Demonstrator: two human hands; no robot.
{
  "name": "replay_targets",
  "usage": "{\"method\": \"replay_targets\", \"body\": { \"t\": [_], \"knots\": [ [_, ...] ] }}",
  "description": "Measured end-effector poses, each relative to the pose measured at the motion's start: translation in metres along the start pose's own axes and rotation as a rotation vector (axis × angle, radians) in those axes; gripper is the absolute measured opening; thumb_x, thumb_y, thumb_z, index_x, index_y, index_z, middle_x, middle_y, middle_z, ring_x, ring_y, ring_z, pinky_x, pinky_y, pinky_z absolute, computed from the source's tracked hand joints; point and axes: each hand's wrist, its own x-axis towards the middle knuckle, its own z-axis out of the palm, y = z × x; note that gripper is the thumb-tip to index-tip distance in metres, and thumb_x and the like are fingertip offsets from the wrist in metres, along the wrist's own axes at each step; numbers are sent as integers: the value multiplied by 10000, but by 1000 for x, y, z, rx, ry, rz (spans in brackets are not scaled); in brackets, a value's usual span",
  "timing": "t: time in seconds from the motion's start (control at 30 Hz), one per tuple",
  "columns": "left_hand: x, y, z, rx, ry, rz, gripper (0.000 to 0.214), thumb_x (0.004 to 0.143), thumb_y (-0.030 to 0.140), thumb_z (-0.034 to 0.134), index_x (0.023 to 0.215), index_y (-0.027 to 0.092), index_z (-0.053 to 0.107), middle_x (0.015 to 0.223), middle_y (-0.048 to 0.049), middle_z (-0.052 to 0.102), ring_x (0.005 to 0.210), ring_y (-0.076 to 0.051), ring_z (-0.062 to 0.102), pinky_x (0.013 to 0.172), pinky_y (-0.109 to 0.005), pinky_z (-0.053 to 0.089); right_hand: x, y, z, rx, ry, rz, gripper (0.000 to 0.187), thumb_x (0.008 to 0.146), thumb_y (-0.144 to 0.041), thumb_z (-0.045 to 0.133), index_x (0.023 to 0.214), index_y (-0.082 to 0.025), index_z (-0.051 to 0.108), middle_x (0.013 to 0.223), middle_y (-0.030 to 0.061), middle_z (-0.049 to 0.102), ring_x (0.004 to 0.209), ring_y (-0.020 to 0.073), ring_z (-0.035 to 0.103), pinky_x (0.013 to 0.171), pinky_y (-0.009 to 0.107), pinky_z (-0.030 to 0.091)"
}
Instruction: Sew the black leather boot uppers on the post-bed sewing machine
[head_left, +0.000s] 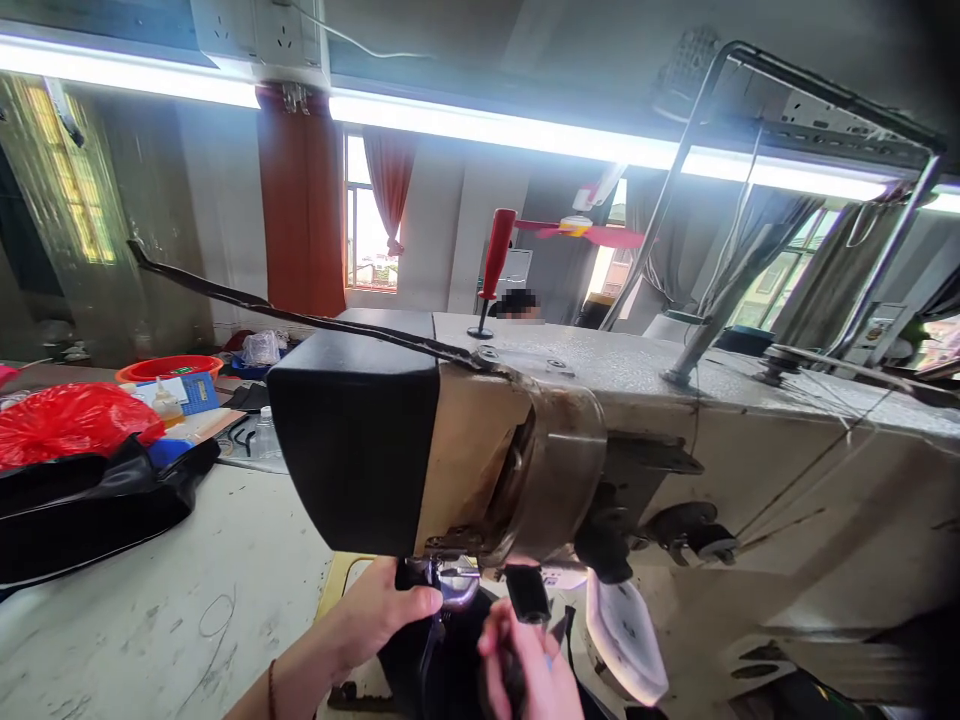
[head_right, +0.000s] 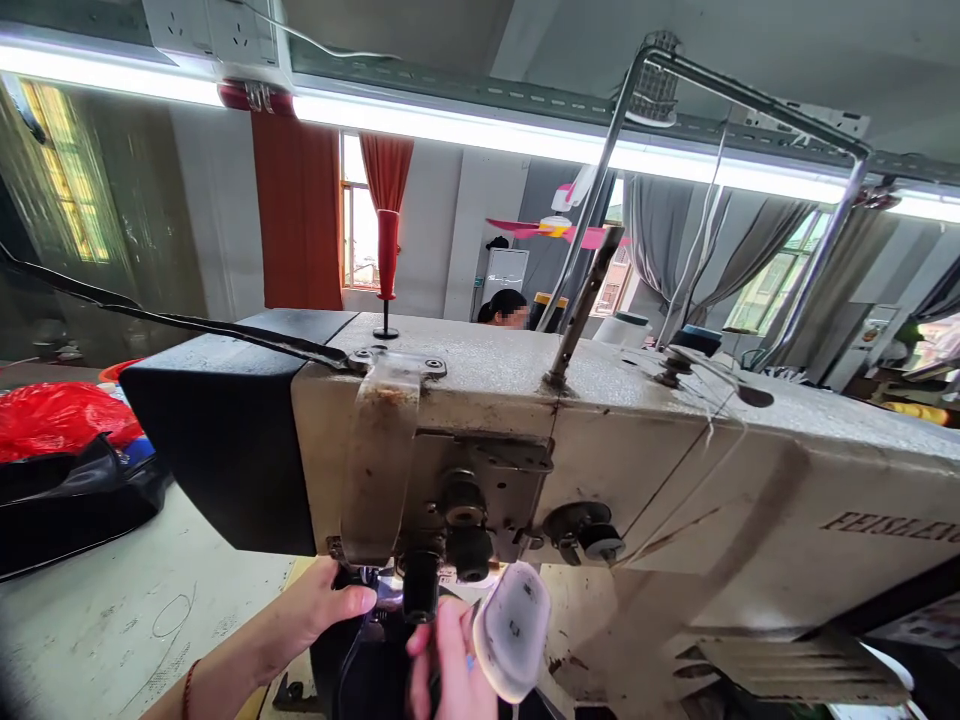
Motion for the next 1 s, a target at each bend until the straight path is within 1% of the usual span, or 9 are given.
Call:
{"method": "replay_targets", "body": {
  "t": [0.03,0.1,0.2,0.27,0.37,0.47,0.57,0.7,1.0],
  "knots": [
    [0,-2,0,-23,4,-11,522,730,458,727,1156,156,702,1169,-100,741,1131,-329,644,1037,-439,451,6,-15,-4,110,-26,37,539,894,-690,494,719,-190,588,421,-70,391,317,59,233,339,198,233],
    [-2,-7,0,-55,26,-40,545,731,477,737,1177,170,678,1200,-97,728,1171,-325,625,1061,-440,439,14,-40,-8,220,-24,-41,476,898,-635,542,735,-190,584,442,-69,409,358,56,250,377,185,259],
    [-7,-11,-1,-46,91,-100,570,744,508,733,1213,198,644,1243,-93,705,1230,-327,589,1075,-440,431,12,-57,-7,168,6,-197,457,951,-608,474,781,-204,603,409,-67,392,376,82,300,408,196,282],
    [-9,-11,-2,-4,98,-88,671,711,541,755,1273,205,605,1289,-100,679,1265,-344,558,1086,-453,417,8,-53,-10,-65,48,-240,482,974,-614,421,811,-210,627,406,-58,414,382,110,374,424,220,340],
    [-10,-9,-2,27,32,-33,809,636,579,800,1315,198,576,1336,-112,651,1283,-367,536,1104,-471,396,6,-40,-22,-633,-112,-439,415,925,-591,540,1003,-203,665,661,15,673,592,183,637,580,273,521],
    [-12,-8,-2,-28,45,-65,672,719,537,749,1283,201,604,1335,-94,657,1289,-345,538,1123,-453,383,11,-39,-28,-1069,-251,-721,322,972,-391,519,1238,-216,568,1005,77,745,871,231,726,724,301,572],
    [-15,-9,-3,-91,87,-103,532,812,480,674,1263,203,626,1319,-76,672,1301,-319,538,1142,-435,370,15,-52,-22,-1255,-224,-895,226,972,-229,465,1179,-230,558,942,67,734,799,220,724,662,291,560],
    [-14,-15,-5,-111,102,-103,527,825,458,673,1276,189,623,1297,-75,684,1279,-324,551,1127,-440,391,16,-68,-13,-1289,-284,-948,140,933,-186,503,1029,-236,592,815,30,700,677,183,691,611,265,537],
    [-14,-17,-3,-173,98,-118,550,795,458,704,1252,161,625,1221,-79,715,1209,-324,590,1076,-430,428,14,-67,-11,-1293,-254,-945,166,913,-175,542,1029,-229,647,834,37,710,692,188,690,620,273,520]
  ]
}}
